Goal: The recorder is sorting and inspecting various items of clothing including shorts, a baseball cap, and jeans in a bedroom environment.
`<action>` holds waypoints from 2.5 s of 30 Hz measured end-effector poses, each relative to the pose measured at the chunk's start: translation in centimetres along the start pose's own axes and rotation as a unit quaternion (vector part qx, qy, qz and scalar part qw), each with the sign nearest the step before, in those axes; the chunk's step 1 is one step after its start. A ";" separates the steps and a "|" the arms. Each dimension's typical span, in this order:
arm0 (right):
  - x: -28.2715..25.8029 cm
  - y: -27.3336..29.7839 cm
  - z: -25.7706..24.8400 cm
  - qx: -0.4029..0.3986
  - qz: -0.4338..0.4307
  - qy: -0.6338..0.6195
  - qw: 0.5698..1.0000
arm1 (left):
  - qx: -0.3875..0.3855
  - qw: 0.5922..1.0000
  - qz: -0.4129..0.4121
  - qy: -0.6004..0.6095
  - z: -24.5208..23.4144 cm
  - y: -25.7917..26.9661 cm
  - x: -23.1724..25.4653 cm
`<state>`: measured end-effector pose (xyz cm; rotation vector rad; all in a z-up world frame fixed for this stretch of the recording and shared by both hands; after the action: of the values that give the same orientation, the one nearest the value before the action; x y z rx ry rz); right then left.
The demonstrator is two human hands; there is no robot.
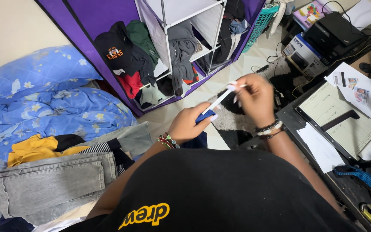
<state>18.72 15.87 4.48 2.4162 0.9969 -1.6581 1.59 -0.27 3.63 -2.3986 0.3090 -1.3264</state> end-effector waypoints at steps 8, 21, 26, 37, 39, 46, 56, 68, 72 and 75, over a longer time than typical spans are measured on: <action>-2.0 -2.0 -3.6 0.043 -0.039 -0.053 0.997 | -0.065 0.995 0.073 0.018 3.1 0.8 -5.9; -2.2 -2.5 -6.8 0.012 -0.039 -0.165 0.985 | 0.000 0.996 0.070 -0.061 4.9 3.3 -11.0; 2.6 -4.4 -11.6 0.065 -0.059 -0.174 0.981 | -0.289 0.956 -0.046 0.004 1.4 4.0 -12.9; 4.8 -4.4 -18.3 0.186 0.014 -0.132 0.973 | -0.136 0.986 -0.043 -0.082 -11.6 1.5 -9.3; 4.2 -4.4 -18.5 0.066 0.050 -0.104 0.991 | -0.037 0.999 0.025 -0.021 -12.7 0.8 -9.5; 0.2 -5.2 -14.0 -0.059 0.112 -0.014 0.992 | 0.141 0.902 0.100 0.395 -10.7 -3.0 -5.5; -4.1 -2.2 5.1 -0.370 0.018 -0.220 0.902 | 0.193 0.838 0.151 0.488 -4.4 2.3 1.8; -5.6 7.3 25.1 -0.643 -0.149 -0.049 0.750 | 0.477 0.827 -0.073 0.289 1.0 25.0 -3.7; -11.6 8.0 31.8 -0.699 -0.115 -0.106 0.698 | 0.519 0.847 -0.082 0.079 -2.1 30.7 -3.2; -18.1 7.5 36.8 -0.683 -0.085 -0.123 0.715 | 0.501 0.840 -0.195 -0.078 -5.1 32.9 -0.6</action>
<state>-11.49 -12.75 1.96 1.0652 1.5645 -0.6186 -3.29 -30.89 -8.46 -1.6406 -0.7854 -1.0196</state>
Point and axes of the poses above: each hand's wrist, its own y-axis away from the middle knuckle, its own z-axis out of the palm, x = y × z, the point moved 1 cm from there along -y, towards the middle knuckle, and after that the axes turned 13 degrees about z, right-handed, at the moved point
